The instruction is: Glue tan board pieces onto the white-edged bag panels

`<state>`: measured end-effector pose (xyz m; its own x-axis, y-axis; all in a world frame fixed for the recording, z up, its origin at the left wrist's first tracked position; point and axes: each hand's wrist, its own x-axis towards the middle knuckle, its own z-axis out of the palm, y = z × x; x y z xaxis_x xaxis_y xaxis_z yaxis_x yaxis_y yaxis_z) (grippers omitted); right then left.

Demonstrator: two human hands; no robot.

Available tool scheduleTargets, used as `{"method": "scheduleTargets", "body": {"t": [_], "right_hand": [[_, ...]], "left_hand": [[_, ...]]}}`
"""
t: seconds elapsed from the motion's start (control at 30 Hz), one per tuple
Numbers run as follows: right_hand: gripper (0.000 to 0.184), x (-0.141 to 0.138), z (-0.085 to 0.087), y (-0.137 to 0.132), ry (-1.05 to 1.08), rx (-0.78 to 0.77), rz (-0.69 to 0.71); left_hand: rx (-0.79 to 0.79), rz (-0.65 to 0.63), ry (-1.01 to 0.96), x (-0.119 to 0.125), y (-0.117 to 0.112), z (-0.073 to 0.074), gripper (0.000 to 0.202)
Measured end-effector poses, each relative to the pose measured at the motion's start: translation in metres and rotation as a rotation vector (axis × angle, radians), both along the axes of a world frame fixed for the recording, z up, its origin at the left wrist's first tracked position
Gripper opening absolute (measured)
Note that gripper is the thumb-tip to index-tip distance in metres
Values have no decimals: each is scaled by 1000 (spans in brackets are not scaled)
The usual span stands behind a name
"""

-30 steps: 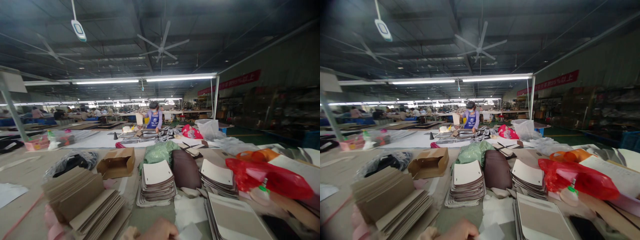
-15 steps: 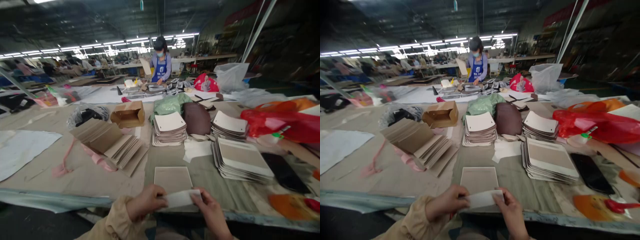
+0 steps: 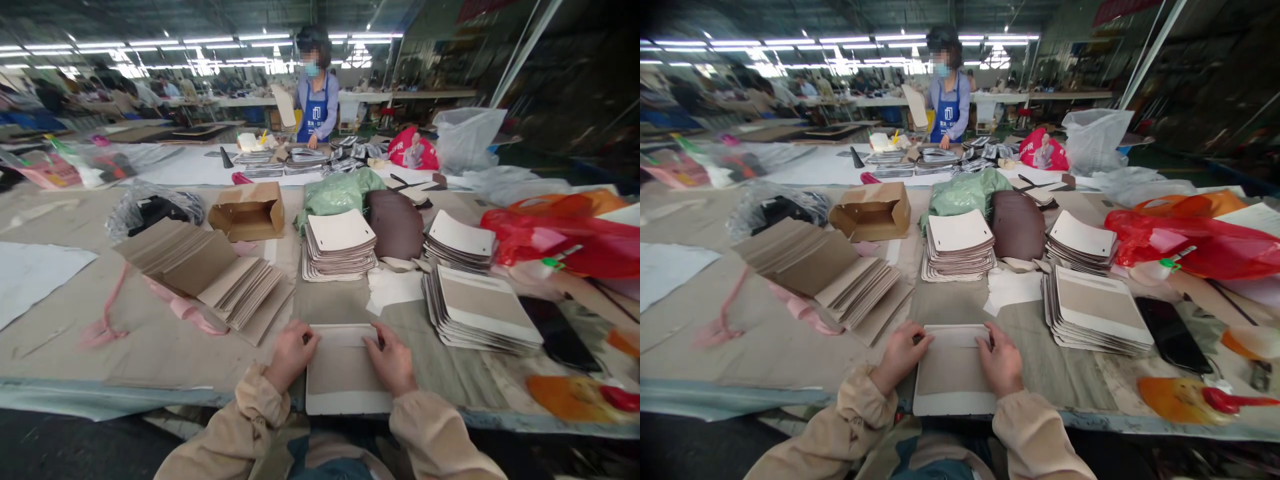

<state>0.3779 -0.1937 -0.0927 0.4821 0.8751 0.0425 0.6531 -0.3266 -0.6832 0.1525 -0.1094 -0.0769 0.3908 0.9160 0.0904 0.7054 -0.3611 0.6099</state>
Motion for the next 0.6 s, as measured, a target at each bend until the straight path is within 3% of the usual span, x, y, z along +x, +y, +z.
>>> {"method": "scheduleTargets", "body": {"t": [0.23,0.6], "right_hand": [[44,3,-9,3,-101,-67,1],[51,2,-11,5,-106,-61,-19]], "left_hand": [[96,-9,25,5,2,-9,20],[74,25,54,5,5,-12,15]]}}
